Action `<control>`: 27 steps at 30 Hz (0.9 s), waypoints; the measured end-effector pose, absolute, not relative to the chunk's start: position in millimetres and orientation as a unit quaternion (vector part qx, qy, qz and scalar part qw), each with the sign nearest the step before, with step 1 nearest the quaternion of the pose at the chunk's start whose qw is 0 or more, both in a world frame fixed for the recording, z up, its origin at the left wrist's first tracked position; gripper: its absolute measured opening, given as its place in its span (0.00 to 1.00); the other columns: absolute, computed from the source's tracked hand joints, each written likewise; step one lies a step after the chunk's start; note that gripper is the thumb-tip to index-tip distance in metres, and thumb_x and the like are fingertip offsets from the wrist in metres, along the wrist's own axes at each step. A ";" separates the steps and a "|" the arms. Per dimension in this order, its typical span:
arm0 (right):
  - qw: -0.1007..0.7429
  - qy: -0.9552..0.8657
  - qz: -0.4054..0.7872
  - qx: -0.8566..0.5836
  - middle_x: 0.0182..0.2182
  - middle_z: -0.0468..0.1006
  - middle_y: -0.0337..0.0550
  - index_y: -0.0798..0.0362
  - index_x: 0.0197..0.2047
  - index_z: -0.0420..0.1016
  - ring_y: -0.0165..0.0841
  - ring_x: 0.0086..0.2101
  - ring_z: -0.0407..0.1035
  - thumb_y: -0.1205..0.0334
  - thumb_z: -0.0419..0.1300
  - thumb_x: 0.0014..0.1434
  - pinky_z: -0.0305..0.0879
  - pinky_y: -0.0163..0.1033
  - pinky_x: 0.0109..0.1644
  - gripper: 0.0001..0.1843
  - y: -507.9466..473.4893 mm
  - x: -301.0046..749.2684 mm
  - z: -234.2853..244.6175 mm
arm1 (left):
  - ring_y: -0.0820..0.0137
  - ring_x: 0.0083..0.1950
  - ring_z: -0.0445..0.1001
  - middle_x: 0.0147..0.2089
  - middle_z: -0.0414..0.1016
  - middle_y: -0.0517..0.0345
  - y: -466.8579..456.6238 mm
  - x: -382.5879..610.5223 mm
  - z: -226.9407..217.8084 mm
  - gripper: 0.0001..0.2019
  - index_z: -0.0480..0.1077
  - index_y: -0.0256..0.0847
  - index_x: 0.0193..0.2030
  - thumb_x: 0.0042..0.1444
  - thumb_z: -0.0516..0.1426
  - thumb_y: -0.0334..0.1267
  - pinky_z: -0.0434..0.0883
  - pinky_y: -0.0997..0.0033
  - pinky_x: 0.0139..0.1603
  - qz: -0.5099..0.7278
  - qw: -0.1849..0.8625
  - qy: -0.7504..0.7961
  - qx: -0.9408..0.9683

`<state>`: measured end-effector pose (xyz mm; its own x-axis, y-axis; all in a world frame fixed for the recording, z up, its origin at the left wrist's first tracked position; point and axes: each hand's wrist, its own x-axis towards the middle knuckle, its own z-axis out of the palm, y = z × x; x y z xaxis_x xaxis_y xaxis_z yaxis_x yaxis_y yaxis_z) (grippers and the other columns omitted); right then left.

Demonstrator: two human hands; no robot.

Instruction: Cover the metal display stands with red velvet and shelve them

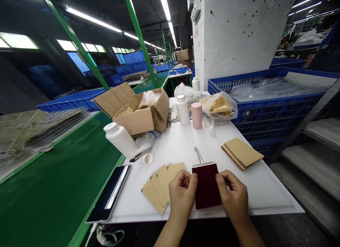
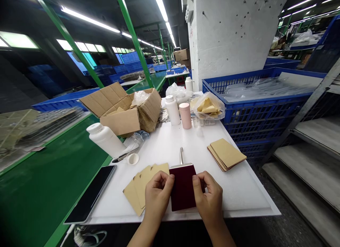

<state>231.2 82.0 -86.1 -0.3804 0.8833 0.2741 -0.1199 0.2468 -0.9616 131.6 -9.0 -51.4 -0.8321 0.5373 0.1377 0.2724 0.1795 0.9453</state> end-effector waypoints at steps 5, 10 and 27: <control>0.469 -0.640 0.530 -0.300 0.20 0.66 0.35 0.53 0.25 0.67 0.28 0.23 0.59 0.53 0.56 0.61 0.57 0.33 0.28 0.16 83.0 231.6 -87.5 | 0.77 0.21 0.53 0.18 0.55 0.66 -8.9 125.7 -37.7 0.19 0.59 0.39 0.20 0.53 0.57 0.49 0.53 0.77 0.21 0.540 0.134 0.784 0.275; 0.465 -0.656 0.522 -0.284 0.20 0.66 0.35 0.53 0.25 0.67 0.28 0.23 0.60 0.54 0.55 0.61 0.58 0.32 0.28 0.16 85.8 232.0 -92.4 | 0.76 0.19 0.58 0.16 0.59 0.65 -7.2 122.0 -28.9 0.19 0.60 0.40 0.19 0.51 0.58 0.49 0.56 0.77 0.21 0.523 0.156 0.794 0.267; 0.484 -0.635 0.533 -0.280 0.20 0.63 0.34 0.53 0.24 0.65 0.27 0.23 0.58 0.55 0.55 0.61 0.56 0.32 0.28 0.16 82.1 230.2 -82.1 | 0.69 0.28 0.68 0.24 0.69 0.60 -10.5 110.3 -7.7 0.17 0.66 0.41 0.27 0.63 0.48 0.48 0.62 0.71 0.30 0.395 -0.021 0.832 0.389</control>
<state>230.2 82.1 -82.1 -0.3747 0.8715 0.3164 -0.1603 0.2752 -0.9479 110.3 -10.5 -7.7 -0.6959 0.6312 0.3424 0.6641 0.3844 0.6412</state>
